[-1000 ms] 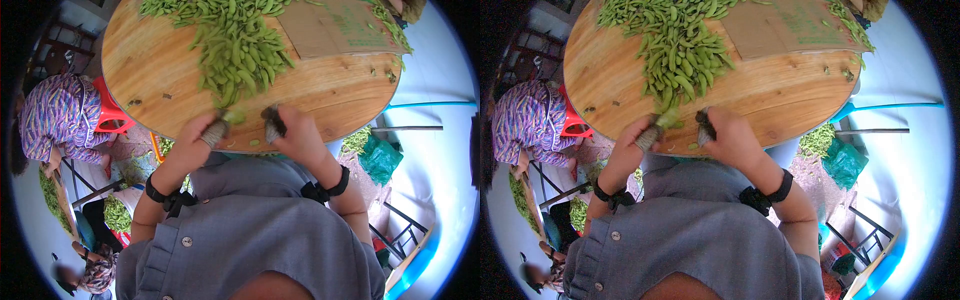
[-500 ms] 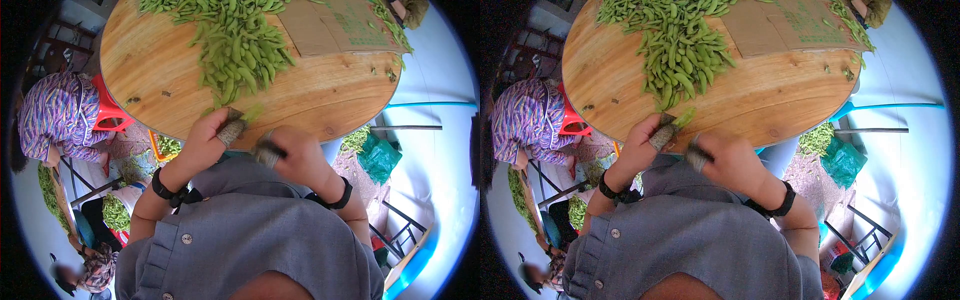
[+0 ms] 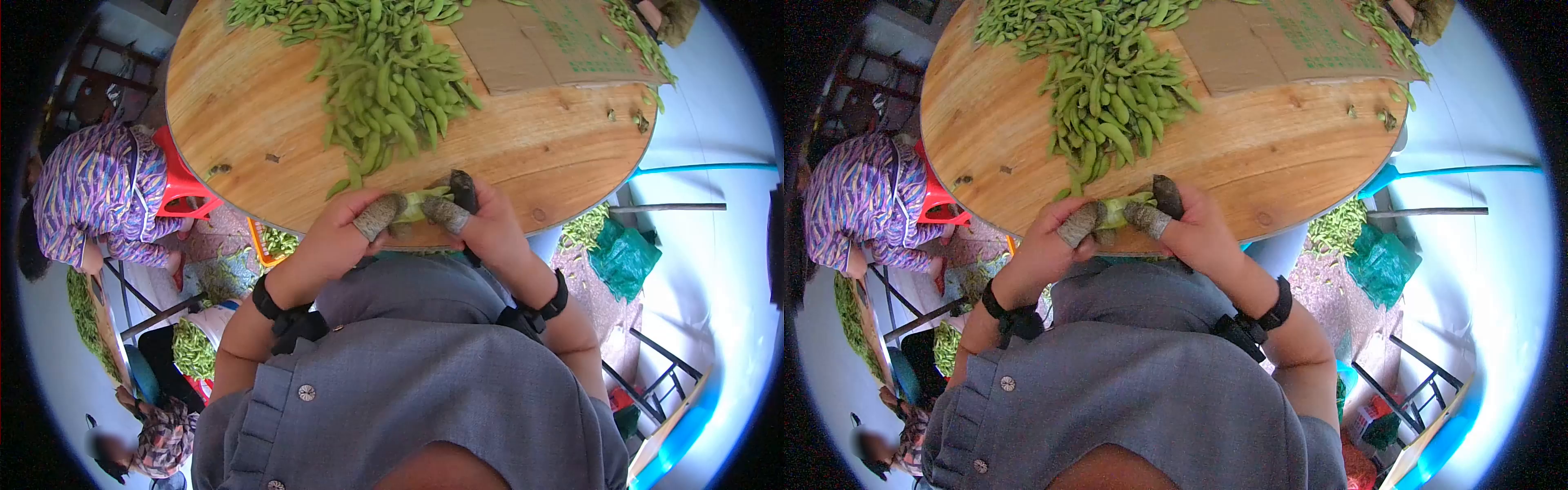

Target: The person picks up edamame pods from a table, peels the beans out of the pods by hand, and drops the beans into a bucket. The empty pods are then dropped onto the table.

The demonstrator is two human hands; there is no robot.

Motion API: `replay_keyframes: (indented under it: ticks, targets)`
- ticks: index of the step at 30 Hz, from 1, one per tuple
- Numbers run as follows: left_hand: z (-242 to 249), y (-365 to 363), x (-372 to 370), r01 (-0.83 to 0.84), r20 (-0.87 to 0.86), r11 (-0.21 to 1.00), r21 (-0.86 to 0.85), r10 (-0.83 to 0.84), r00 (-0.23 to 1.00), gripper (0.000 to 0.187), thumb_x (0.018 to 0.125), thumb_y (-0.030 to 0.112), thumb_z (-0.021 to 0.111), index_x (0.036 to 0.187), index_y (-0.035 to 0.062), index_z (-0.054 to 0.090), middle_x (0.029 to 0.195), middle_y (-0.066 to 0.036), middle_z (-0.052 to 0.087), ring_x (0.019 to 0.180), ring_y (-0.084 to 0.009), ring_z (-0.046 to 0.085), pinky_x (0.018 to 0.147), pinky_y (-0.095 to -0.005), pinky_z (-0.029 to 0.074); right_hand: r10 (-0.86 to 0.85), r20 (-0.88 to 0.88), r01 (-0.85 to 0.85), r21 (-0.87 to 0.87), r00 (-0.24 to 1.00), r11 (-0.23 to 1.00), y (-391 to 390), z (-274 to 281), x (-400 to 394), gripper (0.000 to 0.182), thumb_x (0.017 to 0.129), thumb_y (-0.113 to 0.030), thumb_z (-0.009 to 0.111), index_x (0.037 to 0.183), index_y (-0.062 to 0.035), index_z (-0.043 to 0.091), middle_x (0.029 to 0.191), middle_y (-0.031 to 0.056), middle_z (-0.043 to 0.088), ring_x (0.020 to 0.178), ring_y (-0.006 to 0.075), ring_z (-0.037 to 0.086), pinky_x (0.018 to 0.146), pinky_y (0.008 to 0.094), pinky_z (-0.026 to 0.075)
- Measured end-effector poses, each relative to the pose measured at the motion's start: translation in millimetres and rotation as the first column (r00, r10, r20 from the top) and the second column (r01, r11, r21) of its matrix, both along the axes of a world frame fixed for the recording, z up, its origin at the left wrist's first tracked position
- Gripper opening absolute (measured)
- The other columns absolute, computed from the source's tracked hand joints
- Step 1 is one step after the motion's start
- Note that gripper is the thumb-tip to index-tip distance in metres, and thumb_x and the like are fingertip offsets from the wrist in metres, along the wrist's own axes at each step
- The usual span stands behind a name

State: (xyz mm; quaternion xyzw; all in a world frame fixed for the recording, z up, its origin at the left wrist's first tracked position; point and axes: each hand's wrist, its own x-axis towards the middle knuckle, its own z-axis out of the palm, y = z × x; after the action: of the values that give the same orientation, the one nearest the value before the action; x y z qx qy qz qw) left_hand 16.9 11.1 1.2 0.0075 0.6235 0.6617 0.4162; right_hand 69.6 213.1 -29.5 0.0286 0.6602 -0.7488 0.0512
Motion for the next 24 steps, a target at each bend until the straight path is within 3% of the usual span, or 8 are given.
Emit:
replay_keyframes:
  ticks: [1,3,6,11,15,18,20,24]
  targets:
    - [-2,-1,-1,0.001,0.001,1.000,0.000,-0.001,1.000,0.009,0.091,0.012,0.052,0.089,0.0051,0.057,0.059,-0.001,0.047,0.052,-0.0124,0.043,0.047,-0.0267,0.035,-0.065,-0.181,0.117,0.290,0.981,0.950,-1,-1,0,0.021,0.084,-0.016,0.066,0.098,-0.0025,0.059,0.071,0.0063,0.059,0.062,0.0176,0.059,0.056,0.0331,0.048]
    - [-8,-4,-5,0.038,-0.793,0.949,-0.314,-0.284,0.538,0.015,0.086,0.018,0.059,0.089,0.0033,0.058,0.065,-0.009,0.052,0.055,-0.0221,0.052,0.051,-0.0315,0.039,-0.043,-0.277,0.193,0.541,0.960,0.819,6,17,5,0.024,0.083,-0.015,0.068,0.101,-0.0018,0.059,0.076,0.0059,0.062,0.068,0.0175,0.061,0.062,0.0321,0.049]
    - [2,5,-2,0.119,-0.845,0.909,-0.400,-0.416,0.337,0.013,0.079,0.012,0.062,0.089,0.0041,0.057,0.068,-0.016,0.051,0.063,-0.0353,0.054,0.056,-0.0396,0.042,0.068,-0.312,0.162,0.652,0.948,0.740,-1,26,12,0.029,0.081,-0.015,0.069,0.104,-0.0013,0.059,0.081,0.0069,0.065,0.074,0.0173,0.064,0.068,0.0307,0.051]
    - [5,2,3,0.351,-0.799,0.915,-0.198,-0.358,0.484,0.013,0.082,0.011,0.059,0.092,0.0040,0.057,0.076,-0.015,0.057,0.068,-0.0328,0.057,0.058,-0.0373,0.043,0.306,0.235,-0.292,-0.095,0.923,0.952,4,44,9,0.028,0.082,-0.020,0.072,0.097,-0.0042,0.054,0.066,0.0031,0.057,0.053,0.0105,0.056,0.047,0.0233,0.043]
    - [-1,-10,14,0.343,-0.608,0.939,0.024,-0.259,0.750,0.018,0.085,0.008,0.058,0.102,0.0019,0.057,0.077,-0.008,0.058,0.067,-0.0196,0.058,0.059,-0.0313,0.044,0.465,0.205,-0.375,-0.360,0.861,0.854,2,22,7,0.027,0.085,-0.027,0.069,0.094,-0.0077,0.053,0.065,-0.0036,0.053,0.049,0.0030,0.050,0.040,0.0189,0.038]
    - [-9,-28,18,0.273,-0.579,0.961,-0.049,-0.250,0.776,0.017,0.087,0.007,0.056,0.103,-0.0001,0.058,0.078,-0.004,0.058,0.071,-0.0122,0.056,0.059,-0.0280,0.044,0.485,0.243,-0.437,-0.226,0.840,0.870,-3,14,7,0.026,0.083,-0.024,0.069,0.095,-0.0076,0.053,0.064,0.0020,0.056,0.049,0.0144,0.056,0.044,0.0270,0.043]
    - [0,-46,13,0.210,-0.538,0.976,-0.052,-0.205,0.818,0.016,0.088,0.009,0.056,0.100,-0.0005,0.058,0.078,-0.005,0.059,0.069,-0.0133,0.057,0.059,-0.0283,0.044,0.437,-0.225,-0.240,0.581,0.871,0.778,-9,2,10,0.027,0.079,-0.022,0.069,0.098,-0.0085,0.054,0.066,0.0103,0.059,0.058,0.0299,0.060,0.052,0.0388,0.048]
    - [14,-118,-1,0.146,-0.460,0.924,-0.353,-0.307,0.833,0.017,0.086,0.015,0.059,0.092,-0.0012,0.060,0.074,-0.010,0.060,0.066,-0.0186,0.059,0.058,-0.0306,0.045,0.624,-0.024,-0.352,0.808,0.781,0.472,-15,21,10,0.019,0.078,-0.019,0.068,0.090,-0.0067,0.058,0.073,0.0135,0.059,0.070,0.0335,0.060,0.060,0.0407,0.048]
